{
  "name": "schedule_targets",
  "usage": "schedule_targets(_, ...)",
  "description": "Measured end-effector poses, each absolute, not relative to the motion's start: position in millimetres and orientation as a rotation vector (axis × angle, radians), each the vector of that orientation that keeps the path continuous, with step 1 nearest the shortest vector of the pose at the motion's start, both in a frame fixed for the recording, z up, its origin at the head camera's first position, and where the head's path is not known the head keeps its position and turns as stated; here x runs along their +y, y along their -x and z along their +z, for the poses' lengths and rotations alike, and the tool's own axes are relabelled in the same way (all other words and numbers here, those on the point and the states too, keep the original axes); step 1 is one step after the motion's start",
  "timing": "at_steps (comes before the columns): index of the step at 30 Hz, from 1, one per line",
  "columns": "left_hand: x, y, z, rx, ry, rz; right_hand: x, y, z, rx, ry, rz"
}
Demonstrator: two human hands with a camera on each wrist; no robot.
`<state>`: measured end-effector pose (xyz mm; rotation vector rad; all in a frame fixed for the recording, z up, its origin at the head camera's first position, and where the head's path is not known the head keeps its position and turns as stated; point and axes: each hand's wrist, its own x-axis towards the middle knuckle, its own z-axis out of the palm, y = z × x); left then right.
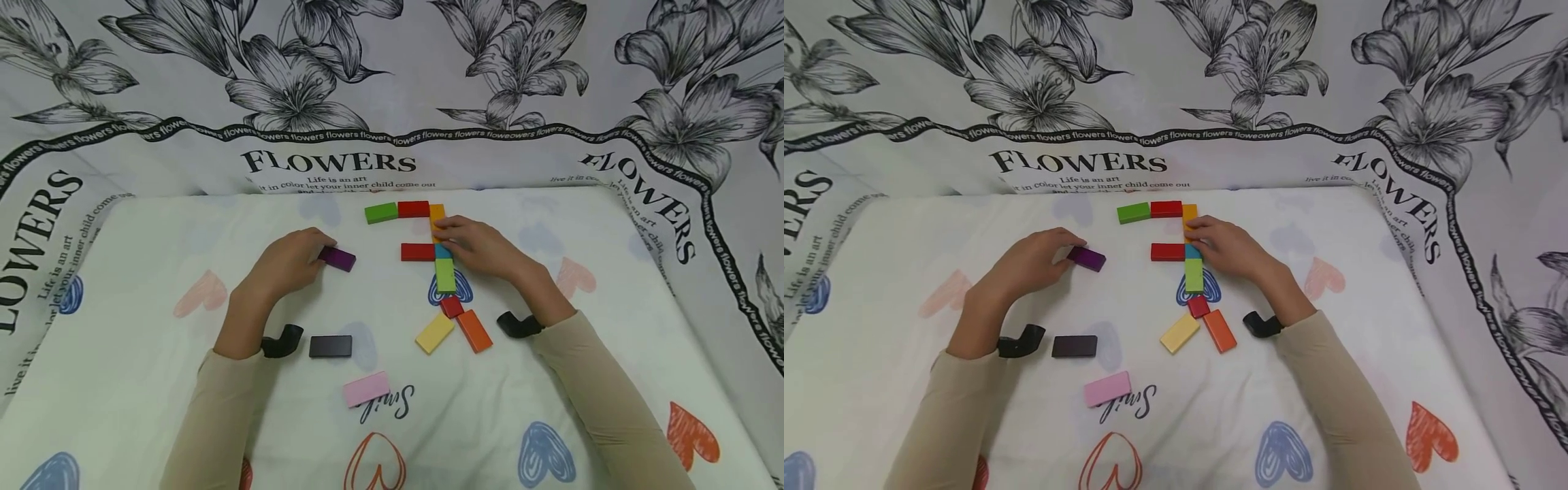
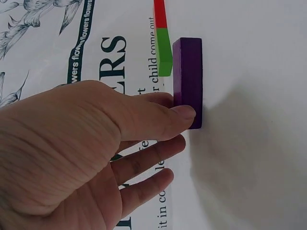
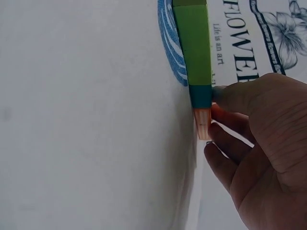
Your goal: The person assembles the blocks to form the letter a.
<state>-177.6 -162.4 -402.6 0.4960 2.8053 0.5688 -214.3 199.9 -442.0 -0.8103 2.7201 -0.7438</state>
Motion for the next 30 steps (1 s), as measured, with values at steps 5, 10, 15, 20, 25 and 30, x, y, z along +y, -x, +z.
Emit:
schedule_targets(5,-162.2,179.8,-403.4,2.795,-0.503,0.572,201.2,212.9,-441.1,2.721,0.804,-0.739)
schedule_targets(10,-162.4,181.3,-403.6,2.791,-0.482,0.551,202.3,212.5,-440.0,2.715,0.8,-0.756)
schedule_targets(15,-165.3,181.1,-402.0,2.788,-0.43,0.556,202.8,212.3,-439.7,2.707,0.803,-0.762)
schedule_targets(20,-168.7,179.5,-400.5,2.787,-0.397,0.588,202.5,213.7,-440.2,2.708,0.824,-0.758)
schedule_targets(25,-169.9,179.4,-403.1,2.796,-0.418,0.607,202.4,214.8,-440.3,2.701,0.835,-0.759)
schedule_targets(30,-169.8,180.6,-405.0,2.791,-0.414,0.608,202.6,214.2,-440.0,2.704,0.828,-0.756)
